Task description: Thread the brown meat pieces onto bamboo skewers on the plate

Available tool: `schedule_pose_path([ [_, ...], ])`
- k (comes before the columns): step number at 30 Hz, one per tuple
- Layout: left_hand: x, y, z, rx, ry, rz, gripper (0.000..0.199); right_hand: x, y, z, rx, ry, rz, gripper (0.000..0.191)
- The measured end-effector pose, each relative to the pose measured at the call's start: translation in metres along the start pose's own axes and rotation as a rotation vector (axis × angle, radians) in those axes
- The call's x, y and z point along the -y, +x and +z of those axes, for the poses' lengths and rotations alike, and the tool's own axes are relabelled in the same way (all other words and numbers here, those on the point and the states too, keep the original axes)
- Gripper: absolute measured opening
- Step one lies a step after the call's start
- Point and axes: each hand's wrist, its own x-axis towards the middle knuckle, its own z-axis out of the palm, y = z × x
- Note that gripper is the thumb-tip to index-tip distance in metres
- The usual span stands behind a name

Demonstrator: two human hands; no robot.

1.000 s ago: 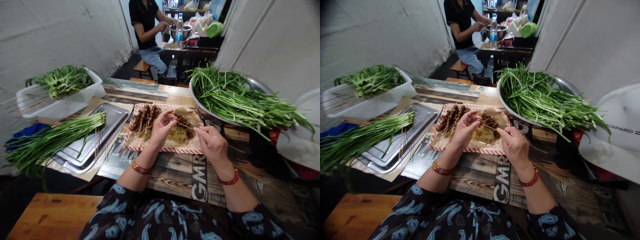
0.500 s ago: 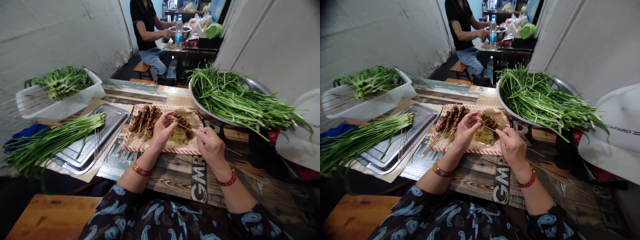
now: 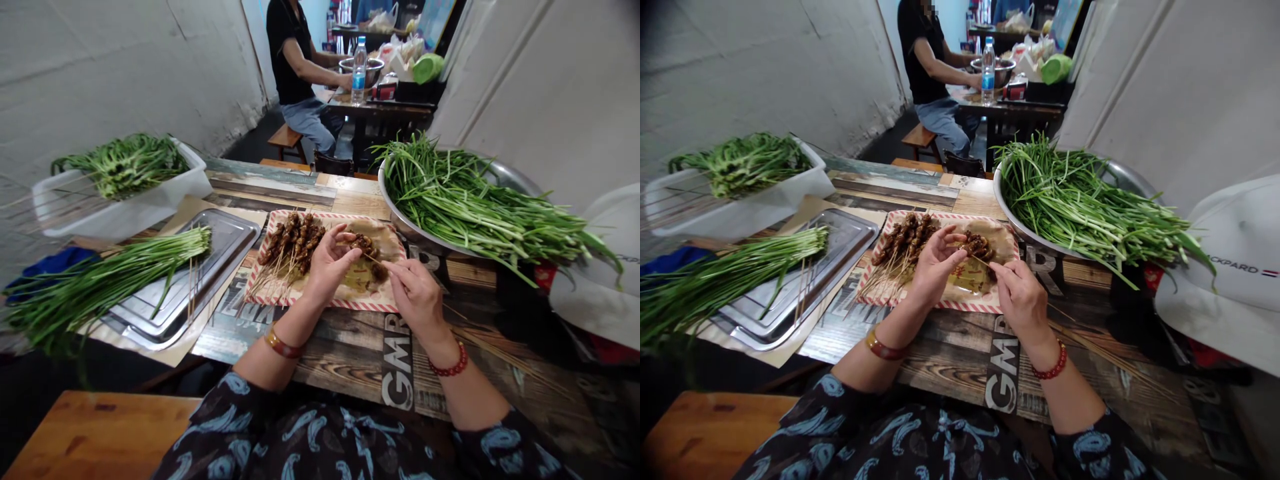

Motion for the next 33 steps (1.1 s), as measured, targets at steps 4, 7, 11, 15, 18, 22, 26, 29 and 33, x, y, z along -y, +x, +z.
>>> schedule_pose_path([
  [4,-0.0023,0.0022,-0.0053,0.03,-0.057,-0.131,0.048,-0.002,-0.0003,-0.0003,-0.018,0.027,0.019,0.028],
  [7,-0.003,0.0025,-0.0071,0.088,-0.095,-0.191,0.04,-0.0018,-0.0004,-0.0009,-0.038,0.034,0.019,0.027],
  [11,-0.0029,0.0015,-0.0059,0.097,-0.145,-0.204,0.032,-0.0027,-0.0009,-0.0003,-0.034,0.036,0.0,0.028],
  [15,-0.0021,0.0001,-0.0028,0.08,-0.177,-0.168,0.03,-0.0043,-0.0018,0.0005,-0.032,0.022,-0.006,0.028],
  [18,-0.0031,-0.0013,-0.0004,0.055,-0.17,-0.146,0.029,-0.0042,-0.0024,0.0004,-0.03,0.011,-0.009,0.028],
  [22,-0.0057,-0.0033,0.0018,0.07,-0.164,-0.13,0.025,-0.0037,-0.0027,0.0008,-0.028,0.017,-0.015,0.028],
  [26,-0.0064,-0.0041,0.0019,0.102,-0.171,-0.144,0.023,-0.0044,-0.0024,0.0024,-0.032,0.055,-0.008,0.028],
  [29,-0.0066,-0.0041,0.0012,0.113,-0.18,-0.152,0.029,-0.0047,-0.0022,0.0029,-0.036,0.075,0.002,0.027],
  [33,-0.0067,-0.0036,0.0005,0.114,-0.173,-0.136,0.029,-0.0041,-0.002,0.0024,-0.04,0.092,0.004,0.027],
])
